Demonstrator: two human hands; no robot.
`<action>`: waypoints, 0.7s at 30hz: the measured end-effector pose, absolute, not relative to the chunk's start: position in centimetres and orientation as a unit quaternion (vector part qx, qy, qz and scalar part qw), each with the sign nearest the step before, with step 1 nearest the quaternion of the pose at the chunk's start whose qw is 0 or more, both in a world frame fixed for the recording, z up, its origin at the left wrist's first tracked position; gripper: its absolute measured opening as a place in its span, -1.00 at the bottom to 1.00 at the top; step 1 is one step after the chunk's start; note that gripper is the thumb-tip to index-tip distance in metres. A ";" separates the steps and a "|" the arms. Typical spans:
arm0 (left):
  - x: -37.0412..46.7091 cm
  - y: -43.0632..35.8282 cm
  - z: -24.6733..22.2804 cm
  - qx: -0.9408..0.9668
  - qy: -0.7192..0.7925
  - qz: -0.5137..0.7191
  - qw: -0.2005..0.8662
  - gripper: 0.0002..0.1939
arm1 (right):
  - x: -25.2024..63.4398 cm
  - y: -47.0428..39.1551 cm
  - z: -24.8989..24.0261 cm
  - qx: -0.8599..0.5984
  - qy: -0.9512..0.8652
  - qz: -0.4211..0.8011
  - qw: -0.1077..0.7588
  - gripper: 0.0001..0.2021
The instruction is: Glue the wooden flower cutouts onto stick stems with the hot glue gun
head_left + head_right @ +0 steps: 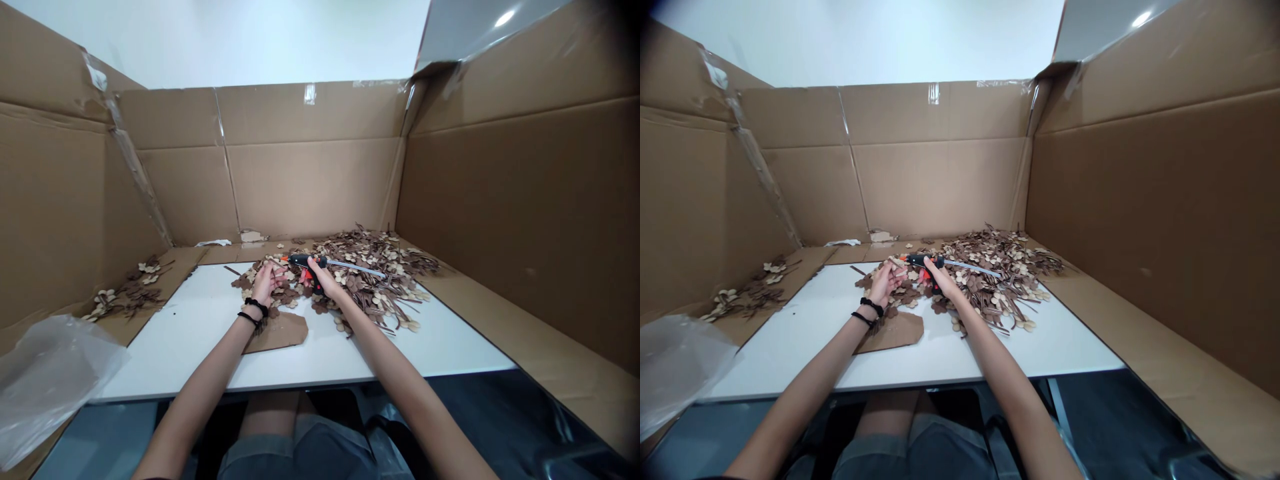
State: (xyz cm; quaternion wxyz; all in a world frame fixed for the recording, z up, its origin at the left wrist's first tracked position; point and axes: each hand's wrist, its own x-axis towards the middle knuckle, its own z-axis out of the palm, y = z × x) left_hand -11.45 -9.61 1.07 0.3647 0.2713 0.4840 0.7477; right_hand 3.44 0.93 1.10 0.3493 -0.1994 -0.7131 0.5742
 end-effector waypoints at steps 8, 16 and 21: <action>-11.9 -9.3 0.6 0.228 0.492 0.768 0.342 -0.68 | 3.4 1.2 0.8 -0.206 -0.696 0.596 0.343 -0.33; -12.1 -9.1 0.2 0.293 0.485 0.764 0.308 -0.55 | 3.9 -0.6 2.4 -0.236 -0.730 0.546 0.336 -0.42; -11.8 -8.9 0.3 0.307 0.488 0.763 0.292 -0.56 | 3.9 -0.7 2.6 -0.219 -0.761 0.519 0.322 -0.40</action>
